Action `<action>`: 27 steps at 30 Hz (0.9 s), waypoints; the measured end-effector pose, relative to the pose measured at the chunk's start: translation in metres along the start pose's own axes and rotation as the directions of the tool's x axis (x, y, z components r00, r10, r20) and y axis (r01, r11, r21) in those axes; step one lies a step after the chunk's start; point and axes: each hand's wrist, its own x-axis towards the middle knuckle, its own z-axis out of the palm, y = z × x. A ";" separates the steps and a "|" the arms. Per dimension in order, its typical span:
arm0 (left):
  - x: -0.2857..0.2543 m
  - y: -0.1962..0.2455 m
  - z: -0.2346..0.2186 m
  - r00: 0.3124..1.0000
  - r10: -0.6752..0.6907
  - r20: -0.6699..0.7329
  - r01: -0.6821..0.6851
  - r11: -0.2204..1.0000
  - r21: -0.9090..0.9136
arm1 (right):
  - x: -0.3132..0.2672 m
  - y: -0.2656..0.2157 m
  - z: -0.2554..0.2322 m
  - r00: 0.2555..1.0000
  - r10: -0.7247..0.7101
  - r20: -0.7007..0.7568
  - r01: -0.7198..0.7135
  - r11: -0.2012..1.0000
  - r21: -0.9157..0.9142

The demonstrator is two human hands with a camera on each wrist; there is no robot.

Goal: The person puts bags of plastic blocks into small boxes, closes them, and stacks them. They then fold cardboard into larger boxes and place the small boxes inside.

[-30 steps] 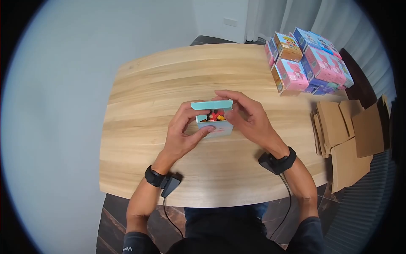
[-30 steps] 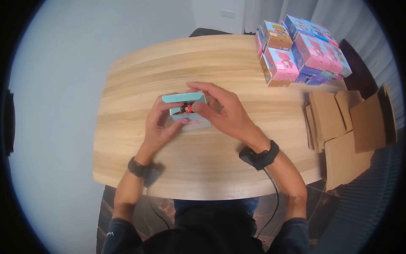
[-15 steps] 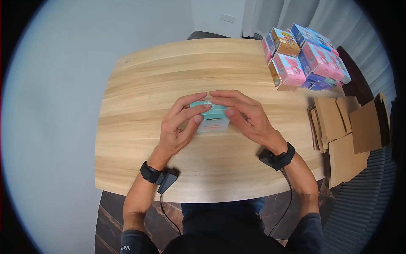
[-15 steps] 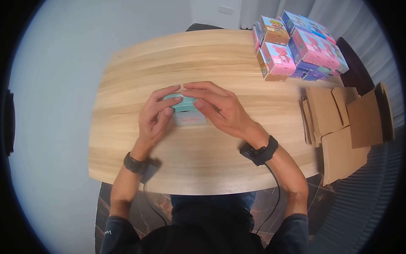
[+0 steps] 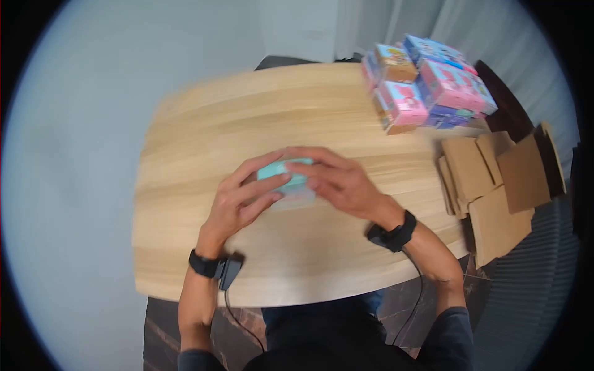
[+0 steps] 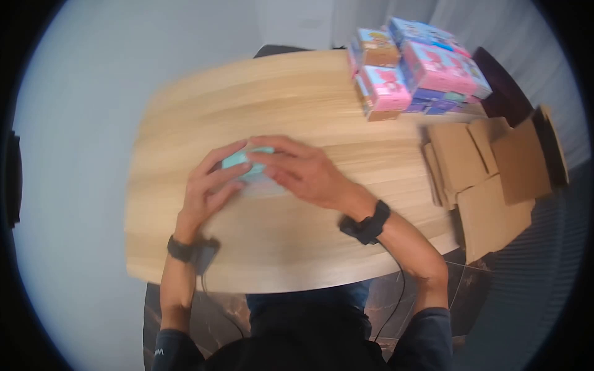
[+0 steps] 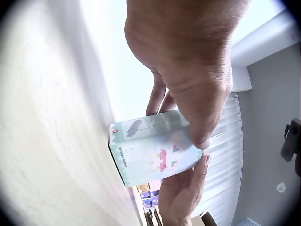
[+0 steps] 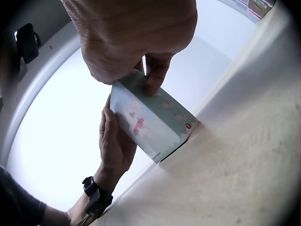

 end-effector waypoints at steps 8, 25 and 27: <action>-0.005 -0.008 0.034 0.812 -0.459 -0.360 0.336 0.872 -0.355 | -0.007 -0.032 0.024 0.978 -0.141 -0.152 0.051 0.874 -0.483; -0.019 -0.033 0.045 0.845 -0.509 -0.164 0.392 0.798 -0.458 | -0.004 0.035 -0.125 0.902 0.017 -0.432 -0.431 0.111 -0.895; -0.020 -0.035 0.048 0.855 -0.502 -0.130 0.390 0.788 -0.477 | -0.010 0.057 -0.129 0.894 -0.153 -0.421 -0.428 -0.016 -0.904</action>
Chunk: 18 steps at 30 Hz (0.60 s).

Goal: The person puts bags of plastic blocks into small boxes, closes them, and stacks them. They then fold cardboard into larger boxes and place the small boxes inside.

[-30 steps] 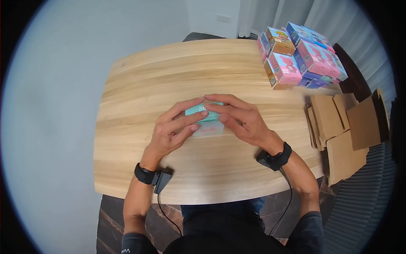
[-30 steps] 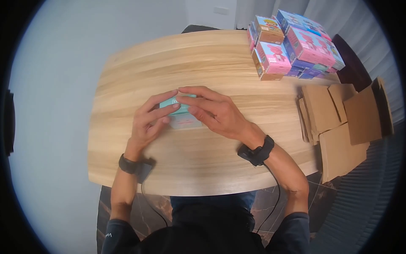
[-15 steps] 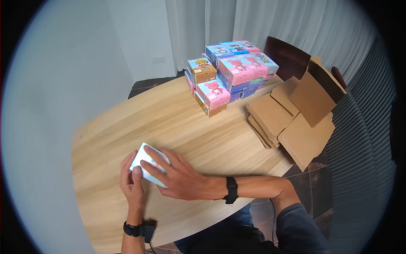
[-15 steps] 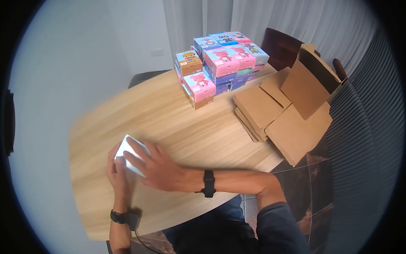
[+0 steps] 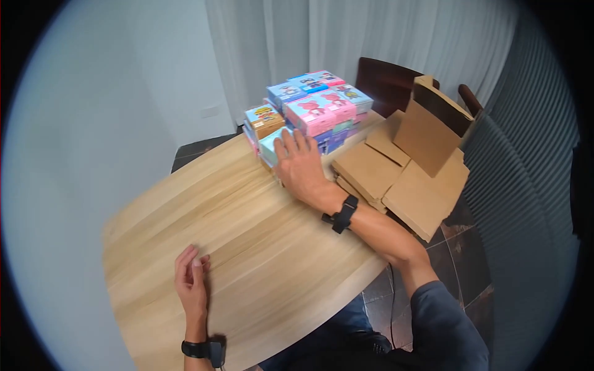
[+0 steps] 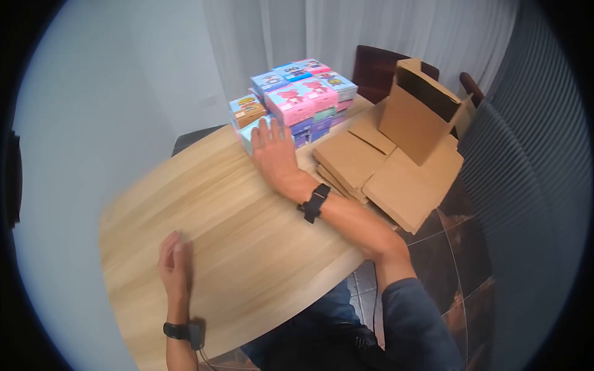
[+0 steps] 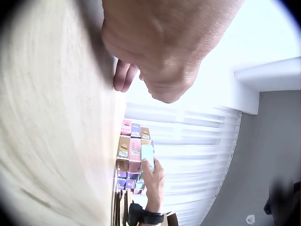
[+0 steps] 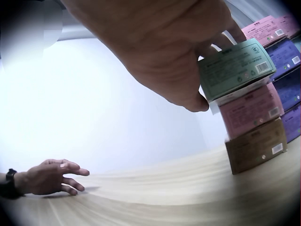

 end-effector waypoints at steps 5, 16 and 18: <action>-0.001 -0.006 -0.002 1.000 0.003 -0.015 -0.003 1.000 -0.005 | 0.011 -0.002 0.017 1.000 0.012 0.021 -0.013 0.999 0.039; -0.002 -0.004 -0.002 0.997 -0.069 -0.030 0.069 0.998 -0.006 | -0.004 0.077 -0.228 0.960 -0.138 -0.244 0.132 0.990 -0.041; -0.001 -0.010 -0.004 0.998 -0.057 -0.027 0.057 0.998 -0.011 | 0.010 0.128 -0.252 0.978 -0.073 -0.197 -0.028 0.885 -0.465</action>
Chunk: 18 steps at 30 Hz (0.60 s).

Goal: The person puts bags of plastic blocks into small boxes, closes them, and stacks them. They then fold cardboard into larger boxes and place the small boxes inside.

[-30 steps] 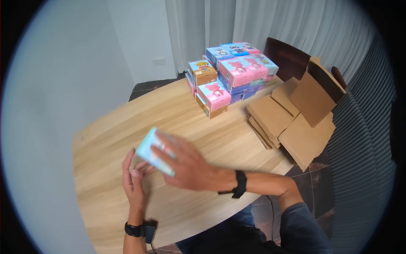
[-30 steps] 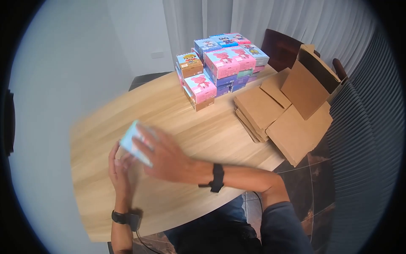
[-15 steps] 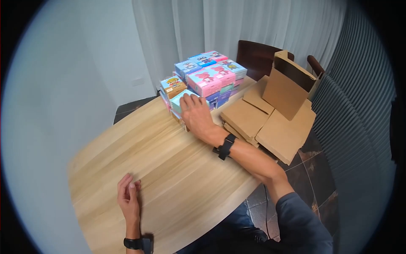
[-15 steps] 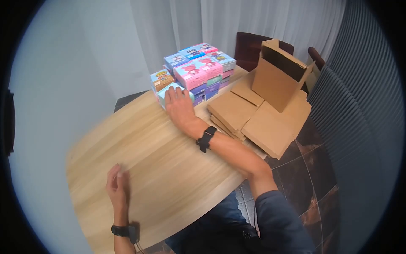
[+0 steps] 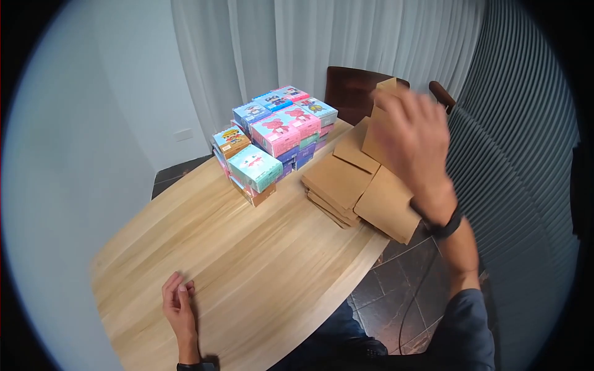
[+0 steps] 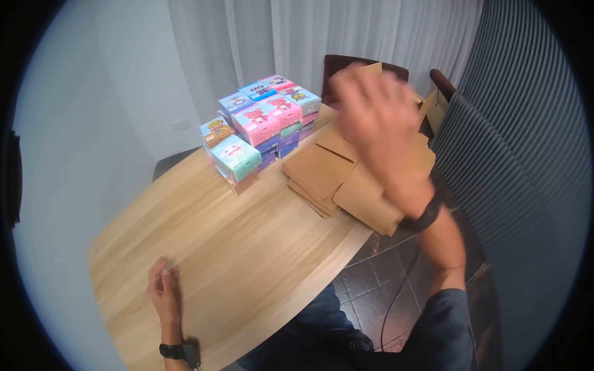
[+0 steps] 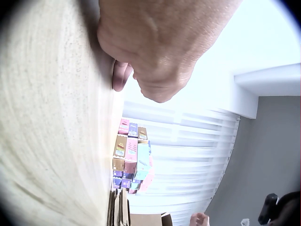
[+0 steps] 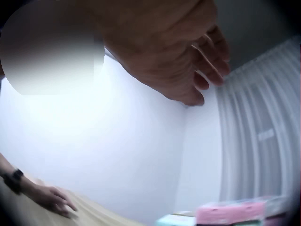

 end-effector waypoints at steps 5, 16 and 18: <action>-0.001 -0.001 0.003 0.999 0.026 -0.018 -0.026 1.000 0.010 | -0.041 0.137 0.090 0.878 0.095 0.469 -0.026 0.988 -0.151; -0.001 0.045 0.012 0.998 0.060 -0.011 -0.059 0.993 0.107 | 0.087 0.104 -0.065 0.985 0.147 0.094 -0.174 0.858 0.484; -0.002 0.090 0.019 0.800 0.596 0.070 -0.574 0.726 0.380 | 0.100 0.094 -0.077 0.989 0.130 -0.071 -0.079 0.870 0.487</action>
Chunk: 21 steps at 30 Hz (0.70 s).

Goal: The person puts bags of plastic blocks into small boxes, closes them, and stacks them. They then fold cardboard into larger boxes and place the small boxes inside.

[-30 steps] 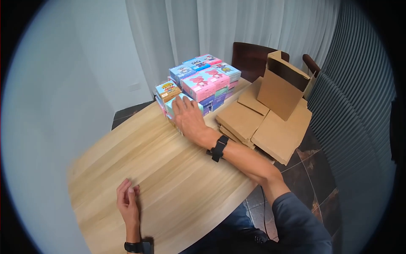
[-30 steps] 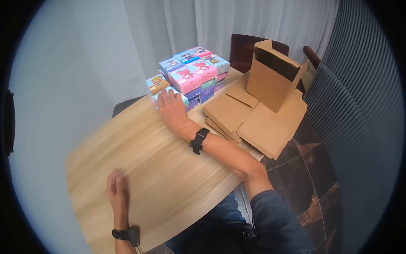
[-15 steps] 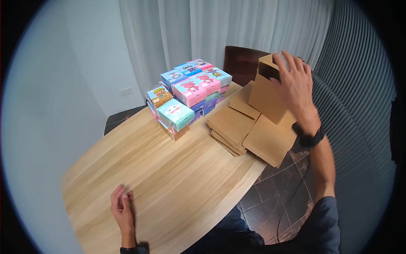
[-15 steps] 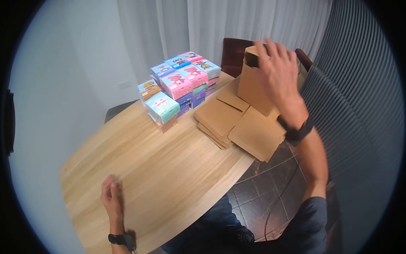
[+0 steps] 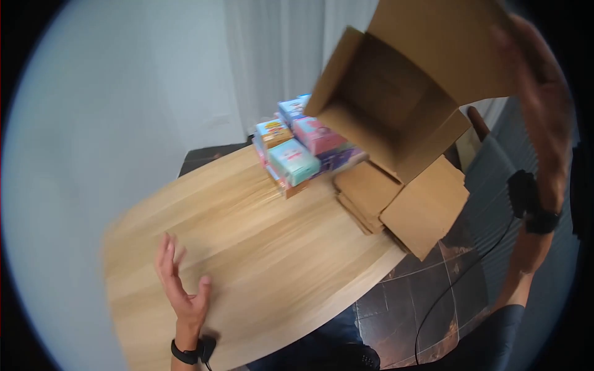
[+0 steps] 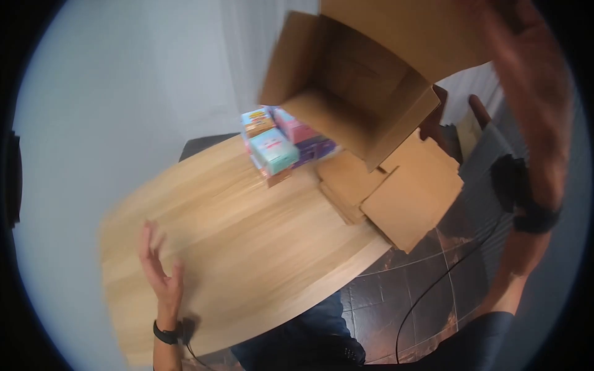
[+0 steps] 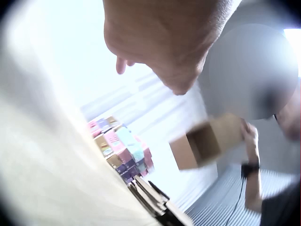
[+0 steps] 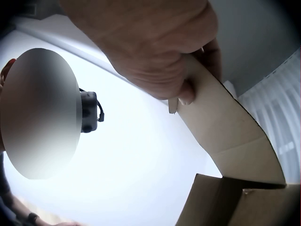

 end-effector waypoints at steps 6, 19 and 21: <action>0.074 0.114 -0.052 0.974 0.175 -0.141 -0.156 0.978 0.138 | 0.018 -0.121 0.056 0.977 -0.206 -0.051 0.209 0.887 0.412; 0.055 -0.134 -0.224 0.918 -0.074 -0.391 0.366 0.539 0.758 | -0.109 -0.165 0.056 0.648 -0.660 0.381 0.245 0.654 0.715; 0.059 -0.190 -0.271 0.918 -0.121 -0.377 0.392 0.407 0.825 | -0.138 -0.158 0.058 0.624 -0.619 0.477 0.144 0.691 0.708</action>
